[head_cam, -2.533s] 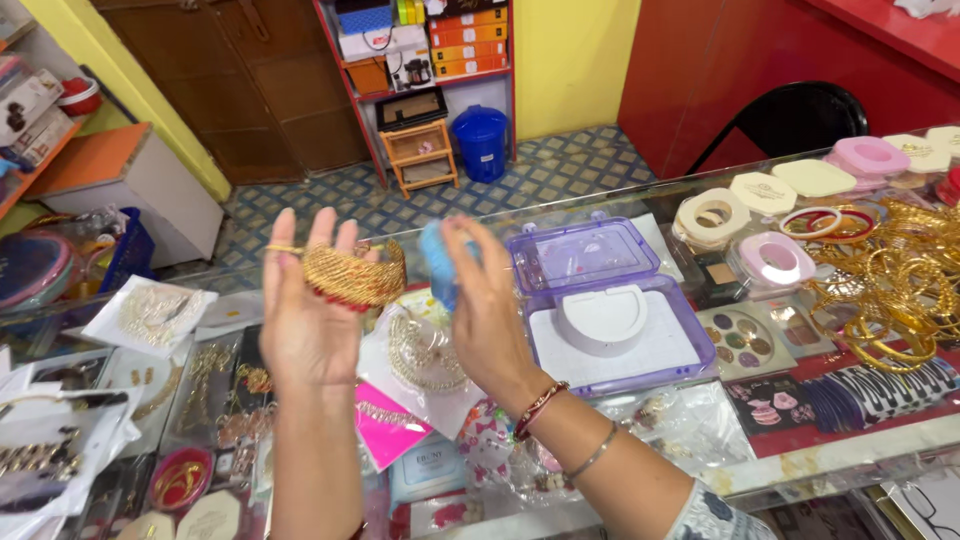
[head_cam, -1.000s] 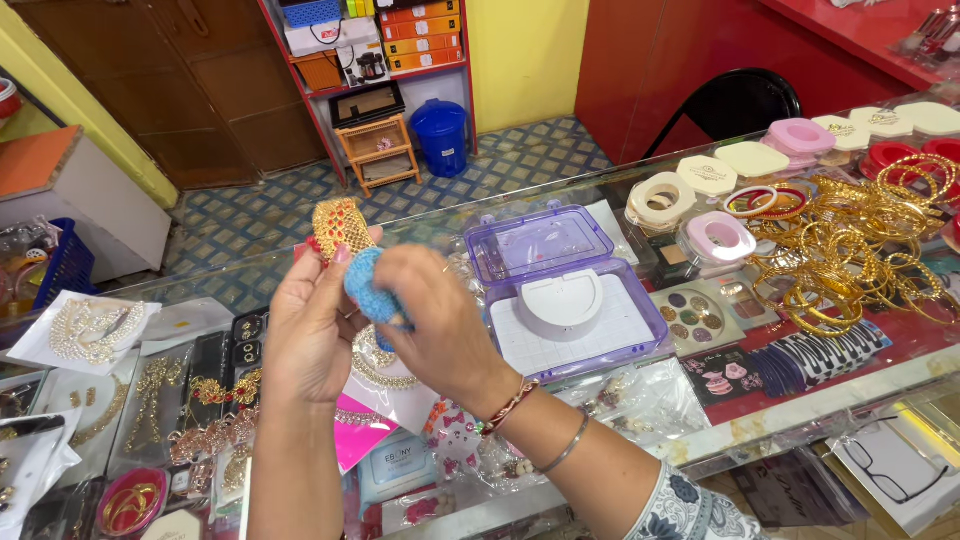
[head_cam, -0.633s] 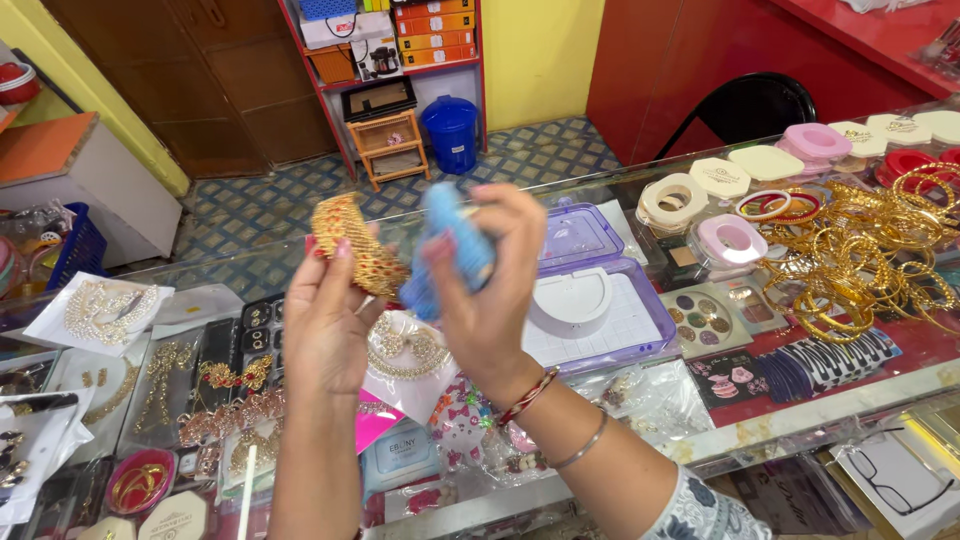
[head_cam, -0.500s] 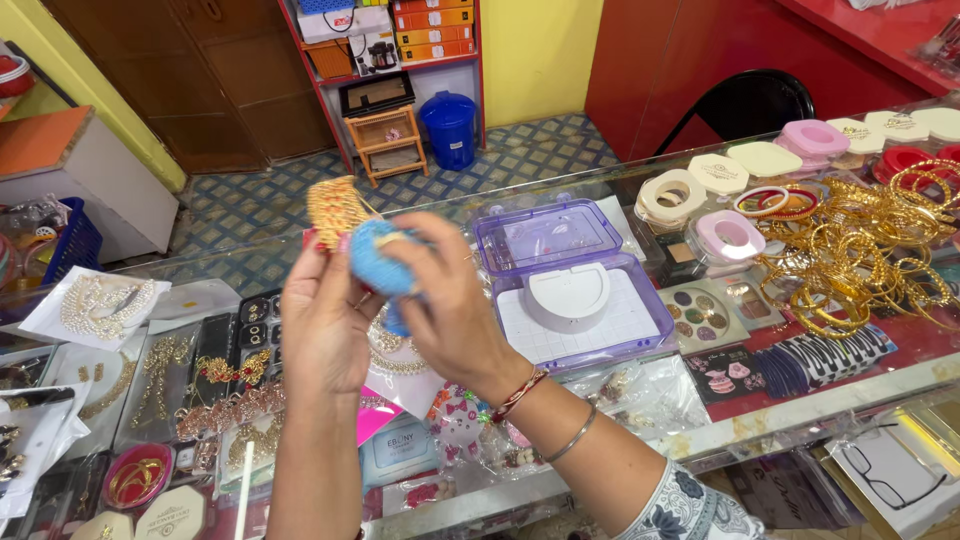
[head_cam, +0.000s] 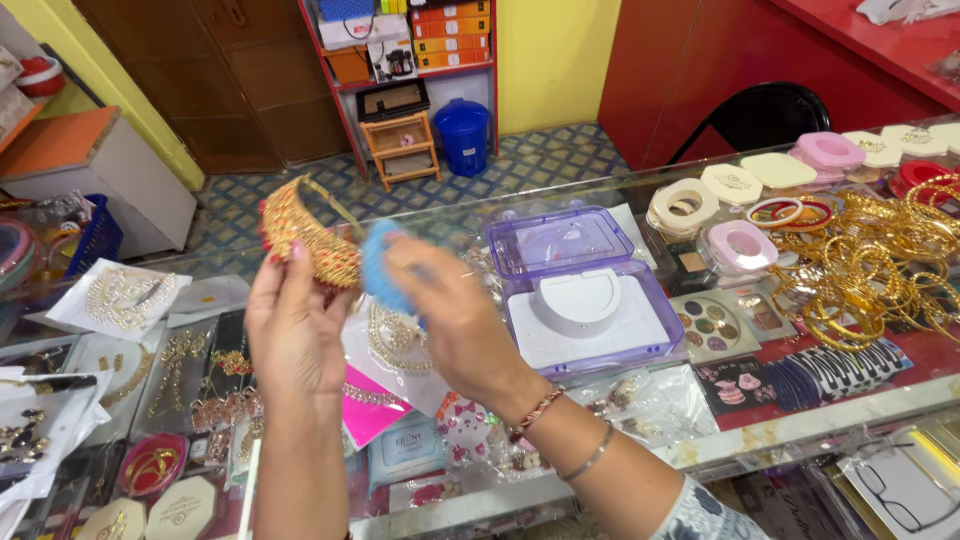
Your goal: The person wipes a gold-colored necklace with a blue cloth, places it in a purple plastic case, and then wipes the inside of a clear plastic box. The person then wipes a white jewelry card with the blue cloth.
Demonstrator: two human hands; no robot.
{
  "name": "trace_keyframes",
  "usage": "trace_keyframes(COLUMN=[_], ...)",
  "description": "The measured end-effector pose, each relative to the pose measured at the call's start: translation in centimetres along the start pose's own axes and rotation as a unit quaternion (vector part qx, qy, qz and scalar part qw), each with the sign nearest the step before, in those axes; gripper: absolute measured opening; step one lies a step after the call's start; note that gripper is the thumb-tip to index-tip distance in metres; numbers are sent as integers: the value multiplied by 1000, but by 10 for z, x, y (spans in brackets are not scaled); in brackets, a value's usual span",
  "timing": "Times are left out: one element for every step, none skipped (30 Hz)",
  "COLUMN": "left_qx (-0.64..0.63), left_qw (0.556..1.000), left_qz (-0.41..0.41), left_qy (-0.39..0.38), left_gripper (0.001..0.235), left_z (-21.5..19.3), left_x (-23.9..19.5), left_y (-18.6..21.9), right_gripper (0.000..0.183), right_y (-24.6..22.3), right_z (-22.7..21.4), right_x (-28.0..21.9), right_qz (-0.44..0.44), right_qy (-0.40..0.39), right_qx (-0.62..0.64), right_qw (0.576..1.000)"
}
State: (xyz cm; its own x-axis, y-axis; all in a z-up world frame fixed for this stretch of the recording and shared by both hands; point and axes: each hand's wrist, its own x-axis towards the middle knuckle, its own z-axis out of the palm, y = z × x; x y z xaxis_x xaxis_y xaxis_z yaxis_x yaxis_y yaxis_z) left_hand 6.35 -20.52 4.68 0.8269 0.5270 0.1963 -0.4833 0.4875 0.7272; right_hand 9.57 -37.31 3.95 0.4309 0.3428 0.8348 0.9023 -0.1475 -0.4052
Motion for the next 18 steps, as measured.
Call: trace_keyframes(left_qx=[9,19,28,38,48,58,88,118,148,134,120,106,101,96,90,126,162,196], left_qw=[1000,1000,1000,999,998,996,993,988,983,983,984,984,983,982,982,979,974,969], left_qz=[0,-3,-7,-21,-35,-48,-60,-69,-78,-87,-95,-105,-108,-111,-114,-108,-101,-98], left_qy=[-4,-4,-3,-15,-27,-40,-52,-65,-78,-86,-94,-102,-107,-115,-124,-121,-119,-112], left_gripper=[28,28,27,27,26,25,25,25,25,25,25,25,24,24,23,24,24,25], left_z=[2,2,1,0,0,-1,-2,-1,-1,-3,-6,-9,-12,-12,-13,-12,-11,-12], left_x=[1,-1,-3,-5,-6,-6,-8,-8,-8,-7,-7,-7,-8,-8,-7,-7,-7,-9], left_y=[5,9,11,10,7,5,2,-2,-4,-3,-2,0,1,-2,-4,-6,-8,-10], right_gripper=[47,47,47,47,46,44,43,49,55,61,56,52,47,47,47,47,46,46], right_y=[0,1,3,4,3,3,3,5,9,11,18,28,34,35,34,35,38,39], right_z=[-2,-2,-3,-3,-3,-3,-3,-5,-9,-12,-18,-24,-26,-21,-13,-9,-8,-8], right_x=[1,2,7,11,12,15,16,19,20,20,23,28,31,29,26,26,27,25], right_qz=[46,86,126,164,189,211,233,286,335,381,412,441,467,455,441,427,432,441], right_qy=[41,86,130,173,152,131,110,72,33,-8,32,71,110,109,108,110,96,81], right_qx=[54,83,111,138,190,241,291,373,449,520,562,599,632,598,563,524,542,559], right_qw=[997,989,977,961,951,938,921,880,828,764,717,665,608,651,691,729,715,698])
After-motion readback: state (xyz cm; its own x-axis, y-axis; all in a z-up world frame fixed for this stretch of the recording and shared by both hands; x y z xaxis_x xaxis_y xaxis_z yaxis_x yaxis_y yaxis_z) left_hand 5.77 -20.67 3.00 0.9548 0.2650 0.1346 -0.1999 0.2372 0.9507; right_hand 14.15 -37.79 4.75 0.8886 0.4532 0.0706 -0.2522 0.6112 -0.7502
